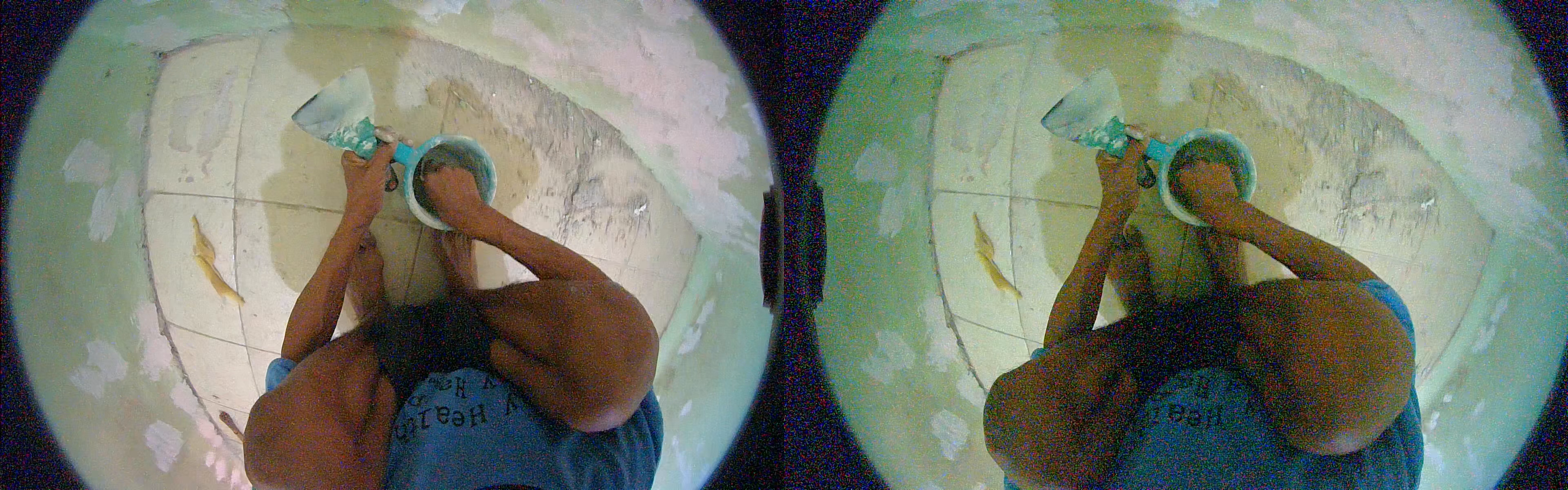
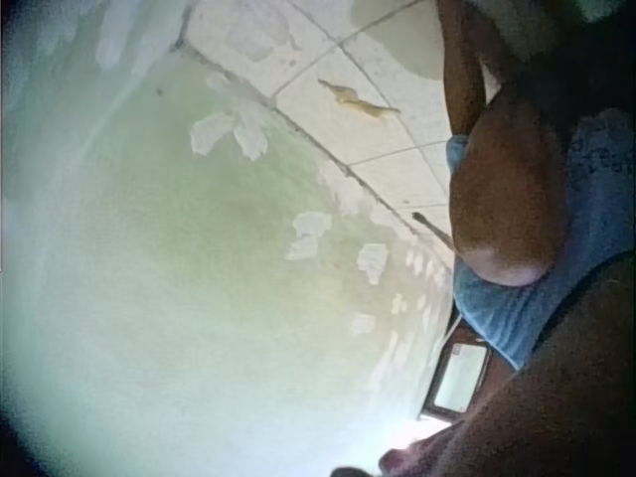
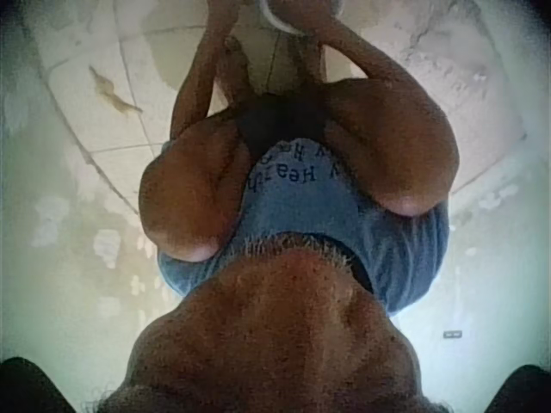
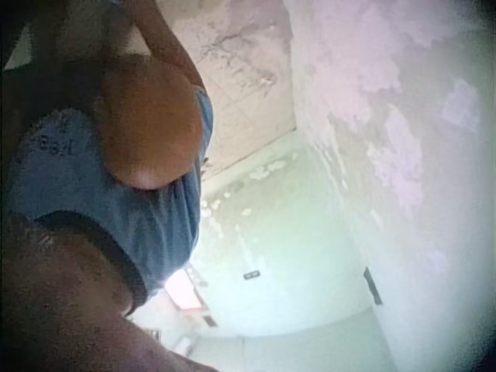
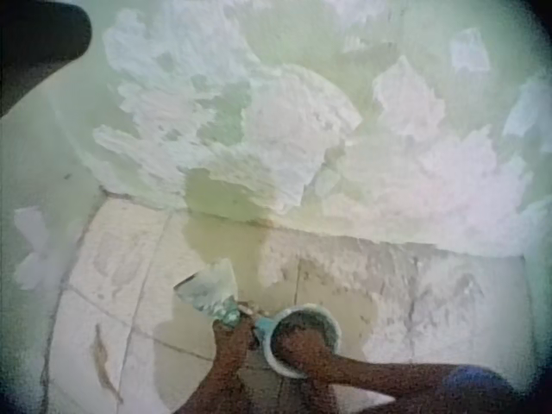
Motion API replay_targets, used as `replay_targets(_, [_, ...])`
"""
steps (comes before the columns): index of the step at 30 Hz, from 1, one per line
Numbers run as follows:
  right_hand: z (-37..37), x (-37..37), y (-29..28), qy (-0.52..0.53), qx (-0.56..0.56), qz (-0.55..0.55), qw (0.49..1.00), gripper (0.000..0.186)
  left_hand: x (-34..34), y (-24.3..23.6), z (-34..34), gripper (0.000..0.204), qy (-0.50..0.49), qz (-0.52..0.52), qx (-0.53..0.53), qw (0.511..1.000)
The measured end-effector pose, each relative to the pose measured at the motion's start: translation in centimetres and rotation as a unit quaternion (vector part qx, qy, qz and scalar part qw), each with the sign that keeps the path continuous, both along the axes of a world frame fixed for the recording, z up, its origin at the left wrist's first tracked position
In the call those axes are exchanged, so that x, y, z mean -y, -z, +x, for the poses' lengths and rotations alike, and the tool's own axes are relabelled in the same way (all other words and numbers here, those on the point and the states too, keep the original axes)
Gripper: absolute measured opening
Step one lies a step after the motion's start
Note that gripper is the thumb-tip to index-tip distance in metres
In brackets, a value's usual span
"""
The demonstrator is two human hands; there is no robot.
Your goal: The person applies plaster to a wall using a putty knife and a scraper, taking material from a blue container.
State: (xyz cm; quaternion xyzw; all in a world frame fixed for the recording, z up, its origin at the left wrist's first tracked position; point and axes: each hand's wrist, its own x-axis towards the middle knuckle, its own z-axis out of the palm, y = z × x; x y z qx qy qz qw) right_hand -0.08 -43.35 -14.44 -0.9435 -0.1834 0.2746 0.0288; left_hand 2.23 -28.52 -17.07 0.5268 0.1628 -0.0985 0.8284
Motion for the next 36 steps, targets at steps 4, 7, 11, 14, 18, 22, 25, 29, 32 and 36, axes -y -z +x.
replay_targets(4, [-0.6,0.7,1.9,-0.057,0.0,0.053,0.997,0.012,0.0,0.5,-0.6,0.012,-0.017,0.016,0.004,1.0])
replay_targets(7, [-1.6,0.6,2.2,-0.132,-0.026,0.056,0.989,0.012,0.0,0.2,-0.8,0.011,-0.005,0.024,-0.008,1.0])
replay_targets(11, [-0.1,2.1,1.0,-0.239,-0.084,0.038,0.967,0.015,0.4,0.3,-0.2,0.01,-0.042,-0.018,0.074,0.996])
replay_targets(14, [-0.4,4.1,1.8,-0.305,-0.094,0.0,0.948,0.017,0.5,0.7,0.0,0.009,0.051,0.009,-0.022,0.998])
replay_targets(18, [2.1,3.2,-2.3,-0.269,-0.097,0.066,0.956,0.014,-0.3,1.1,1.0,0.011,0.09,0.091,-0.035,0.991])
replay_targets(22, [3.4,2.5,-7.0,-0.184,-0.084,0.011,0.979,0.021,-1.1,-0.3,4.6,0.013,0.194,0.124,0.032,0.973])
replay_targets(25, [3.7,5.0,-8.5,-0.145,-0.022,0.059,0.987,0.03,0.9,-1.4,4.7,0.013,0.213,0.112,0.055,0.969])
replay_targets(29, [2.6,5.1,-7.6,-0.185,-0.024,0.052,0.981,0.032,1.2,-2.2,4.1,0.014,0.201,0.121,0.081,0.969])
replay_targets(32, [1.7,4.8,-6.1,-0.208,-0.006,0.066,0.976,0.03,1.7,-1.6,3.6,0.016,0.185,0.071,0.081,0.977])
replay_targets(36, [0.4,4.1,-3.3,-0.293,0.066,0.058,0.952,0.029,1.9,-2.7,3.1,0.015,0.175,0.104,0.085,0.975])
